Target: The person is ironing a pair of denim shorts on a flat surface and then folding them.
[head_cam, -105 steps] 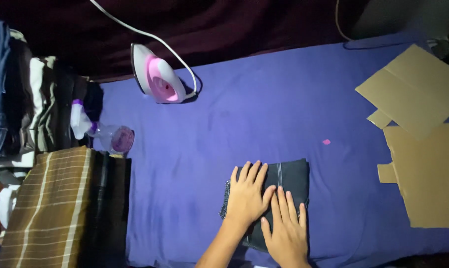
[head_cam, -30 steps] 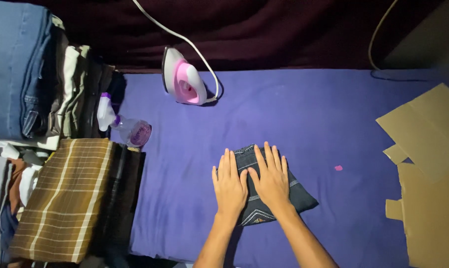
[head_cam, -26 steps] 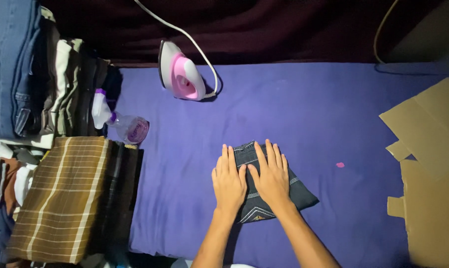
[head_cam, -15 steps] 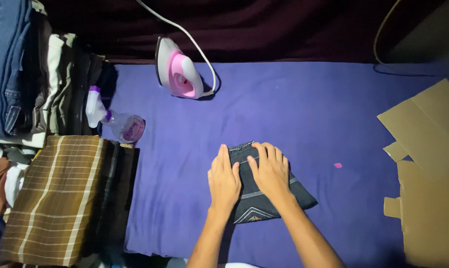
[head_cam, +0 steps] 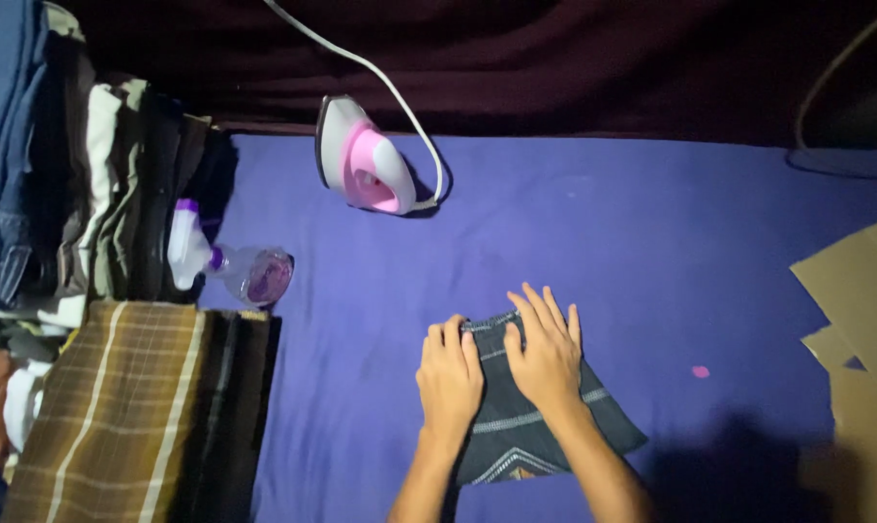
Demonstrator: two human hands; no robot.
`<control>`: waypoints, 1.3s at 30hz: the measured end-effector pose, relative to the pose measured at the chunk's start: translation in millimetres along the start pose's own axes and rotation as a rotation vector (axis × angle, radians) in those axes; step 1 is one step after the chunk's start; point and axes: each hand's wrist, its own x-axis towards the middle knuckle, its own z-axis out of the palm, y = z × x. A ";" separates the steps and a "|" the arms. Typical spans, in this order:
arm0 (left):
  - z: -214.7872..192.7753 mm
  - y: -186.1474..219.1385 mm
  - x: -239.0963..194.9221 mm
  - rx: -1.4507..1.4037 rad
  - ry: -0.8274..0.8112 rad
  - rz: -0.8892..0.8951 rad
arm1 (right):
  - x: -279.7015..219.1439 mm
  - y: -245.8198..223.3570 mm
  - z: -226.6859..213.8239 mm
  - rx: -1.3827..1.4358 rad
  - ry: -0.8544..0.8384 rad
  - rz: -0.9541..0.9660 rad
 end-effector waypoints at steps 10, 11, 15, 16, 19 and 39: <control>-4.4 1.7 10.8 -0.067 -0.024 -0.007 | 8.1 -9.9 -1.1 -0.031 0.053 -0.012; -4.8 1.2 12.0 -0.071 -0.028 -0.010 | 9.1 -9.3 -0.1 -0.041 0.061 -0.018; 2.0 -8.0 4.2 -0.163 0.038 -0.049 | 2.4 -7.1 2.0 -0.030 0.088 -0.026; 2.7 -7.9 2.6 -0.164 0.045 -0.050 | 1.3 -6.2 0.7 -0.029 0.088 -0.033; 4.2 -16.9 0.4 -0.307 0.149 -0.083 | -0.6 -7.0 2.8 -0.012 0.129 -0.062; 13.6 -75.9 -45.8 -0.482 0.272 0.010 | -13.5 48.5 -6.9 0.009 -0.320 0.205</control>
